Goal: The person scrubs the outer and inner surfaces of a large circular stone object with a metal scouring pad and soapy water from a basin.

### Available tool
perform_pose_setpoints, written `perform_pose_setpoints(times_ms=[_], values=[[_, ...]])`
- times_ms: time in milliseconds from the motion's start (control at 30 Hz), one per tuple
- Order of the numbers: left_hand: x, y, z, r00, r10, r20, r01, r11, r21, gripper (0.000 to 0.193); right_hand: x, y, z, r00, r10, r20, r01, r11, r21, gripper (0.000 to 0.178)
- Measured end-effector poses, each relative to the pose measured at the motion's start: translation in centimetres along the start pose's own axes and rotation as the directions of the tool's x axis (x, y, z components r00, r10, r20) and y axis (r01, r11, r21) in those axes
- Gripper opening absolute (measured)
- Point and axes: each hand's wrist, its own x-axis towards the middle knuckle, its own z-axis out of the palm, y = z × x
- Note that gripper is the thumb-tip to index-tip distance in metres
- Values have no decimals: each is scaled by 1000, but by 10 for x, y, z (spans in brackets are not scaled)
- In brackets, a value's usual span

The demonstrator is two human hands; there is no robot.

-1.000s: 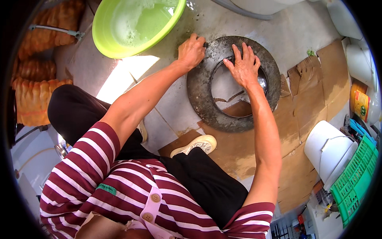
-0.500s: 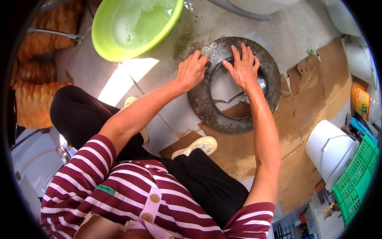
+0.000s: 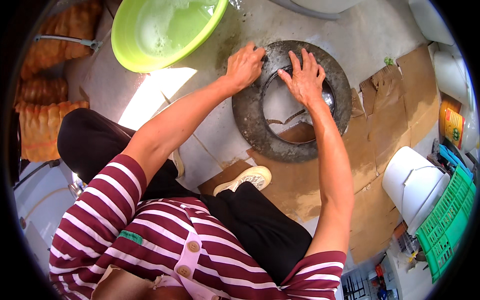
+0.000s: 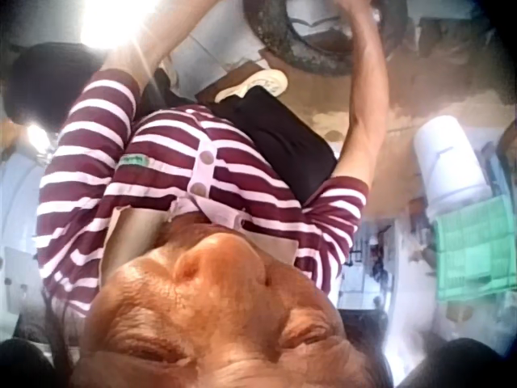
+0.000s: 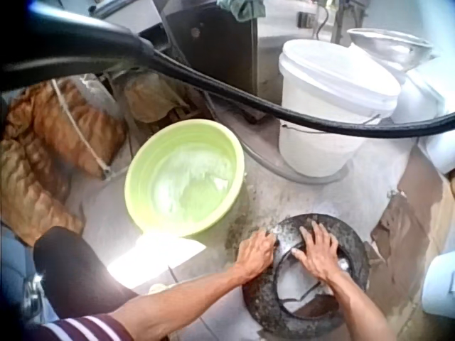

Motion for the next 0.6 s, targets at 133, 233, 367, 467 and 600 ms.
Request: perform_pose_setpoints(times_ms=[133,233,367,467,600], values=[[-23,5,-2,1000,27,7,-27,999,-43,13,4,-1,-4,999,26,28,-26,999,-20,68],[-45,15,-3,996,88,11,-86,988,-131,15,-4,5,0,999,32,7,-31,999,-24,68],[-3,15,1,998,51,-21,-52,997,-52,11,1,1,-2,1000,-1,1,1,1000,-2,68],[-9,14,1,999,39,-15,-40,996,-74,11,4,-3,-1,999,18,44,-17,999,-28,69],[-53,23,1,995,77,-68,-90,974,-208,18,-3,6,2,1000,-2,-18,2,999,-46,68]])
